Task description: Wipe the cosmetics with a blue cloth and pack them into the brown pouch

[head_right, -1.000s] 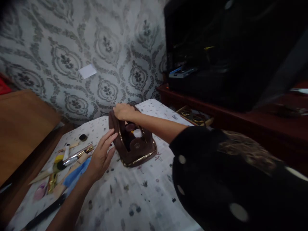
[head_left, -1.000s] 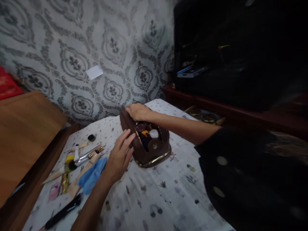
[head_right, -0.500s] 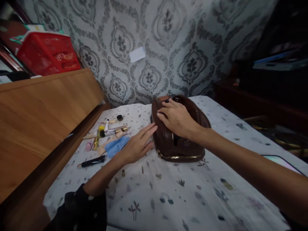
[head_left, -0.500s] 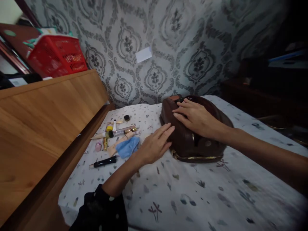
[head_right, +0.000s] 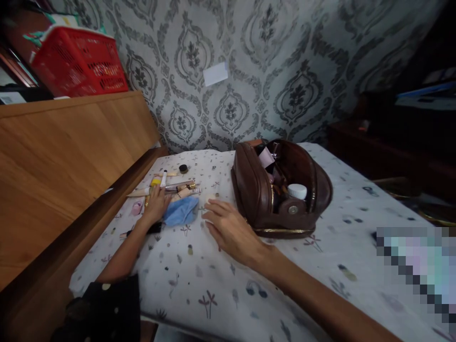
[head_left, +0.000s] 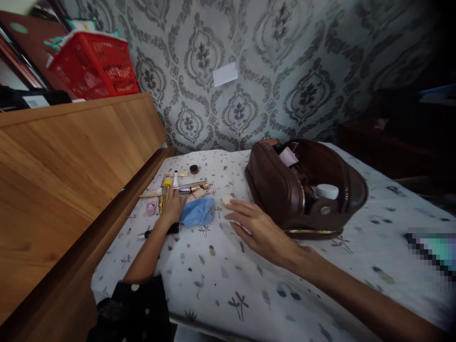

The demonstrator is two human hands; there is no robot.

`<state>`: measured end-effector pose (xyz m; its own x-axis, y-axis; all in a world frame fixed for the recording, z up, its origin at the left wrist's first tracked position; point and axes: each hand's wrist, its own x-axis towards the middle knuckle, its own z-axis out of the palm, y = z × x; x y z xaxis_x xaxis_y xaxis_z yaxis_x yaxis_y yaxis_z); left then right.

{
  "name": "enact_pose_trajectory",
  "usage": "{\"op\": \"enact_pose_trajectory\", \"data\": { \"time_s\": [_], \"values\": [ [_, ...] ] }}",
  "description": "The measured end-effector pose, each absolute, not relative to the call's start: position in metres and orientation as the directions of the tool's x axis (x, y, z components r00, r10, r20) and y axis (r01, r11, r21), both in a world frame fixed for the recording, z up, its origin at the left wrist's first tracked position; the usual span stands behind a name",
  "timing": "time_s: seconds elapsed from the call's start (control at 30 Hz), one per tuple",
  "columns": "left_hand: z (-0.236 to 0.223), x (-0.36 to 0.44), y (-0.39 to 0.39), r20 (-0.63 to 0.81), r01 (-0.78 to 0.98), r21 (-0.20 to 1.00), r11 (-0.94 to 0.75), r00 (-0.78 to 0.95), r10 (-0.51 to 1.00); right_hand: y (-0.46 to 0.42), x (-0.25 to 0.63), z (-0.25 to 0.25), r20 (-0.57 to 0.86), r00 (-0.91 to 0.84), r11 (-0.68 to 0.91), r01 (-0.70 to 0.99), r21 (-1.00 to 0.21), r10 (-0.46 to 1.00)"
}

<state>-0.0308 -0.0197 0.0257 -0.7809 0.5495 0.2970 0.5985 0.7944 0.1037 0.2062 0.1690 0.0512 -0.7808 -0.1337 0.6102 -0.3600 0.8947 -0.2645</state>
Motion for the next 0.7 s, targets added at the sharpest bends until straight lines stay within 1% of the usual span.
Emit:
{"op": "enact_pose_trajectory", "data": {
  "time_s": [0.1, 0.17, 0.23, 0.33, 0.47, 0.57, 0.63, 0.7],
  "values": [
    [0.024, -0.024, -0.022, 0.284, 0.61, 0.103, 0.786, -0.775, 0.564, 0.155, 0.189, 0.027, 0.528, -0.844, 0.849, -0.349, -0.397, -0.1],
    [0.025, -0.013, -0.018, 0.275, 0.641, 0.096, 0.762, -0.753, 0.598, 0.147, 0.178, 0.013, 0.497, -0.863, 0.829, -0.34, -0.444, -0.087],
    [0.026, 0.0, -0.012, 0.267, 0.679, 0.091, 0.728, -0.721, 0.639, 0.14, 0.17, 0.002, 0.49, -0.868, 0.821, -0.337, -0.462, -0.08],
    [0.029, 0.014, -0.007, 0.274, 0.727, 0.101, 0.679, -0.677, 0.684, 0.134, 0.166, -0.008, 0.498, -0.864, 0.826, -0.33, -0.457, -0.069],
    [0.036, 0.011, -0.01, 0.287, 0.772, 0.141, 0.62, -0.631, 0.72, 0.134, 0.169, -0.01, 0.482, -0.873, 0.839, -0.318, -0.442, -0.077],
    [0.042, -0.007, -0.02, 0.317, 0.735, 0.157, 0.66, -0.67, 0.671, 0.135, 0.171, -0.009, 0.482, -0.873, 0.841, -0.314, -0.441, -0.073],
    [0.044, -0.023, -0.032, 0.347, 0.654, 0.156, 0.74, -0.738, 0.579, 0.135, 0.172, -0.008, 0.479, -0.874, 0.837, -0.318, -0.445, -0.078],
    [0.044, -0.04, -0.047, 0.361, 0.538, 0.159, 0.828, -0.812, 0.459, 0.134, 0.172, -0.008, 0.478, -0.875, 0.832, -0.323, -0.451, -0.08]
  ]
}}
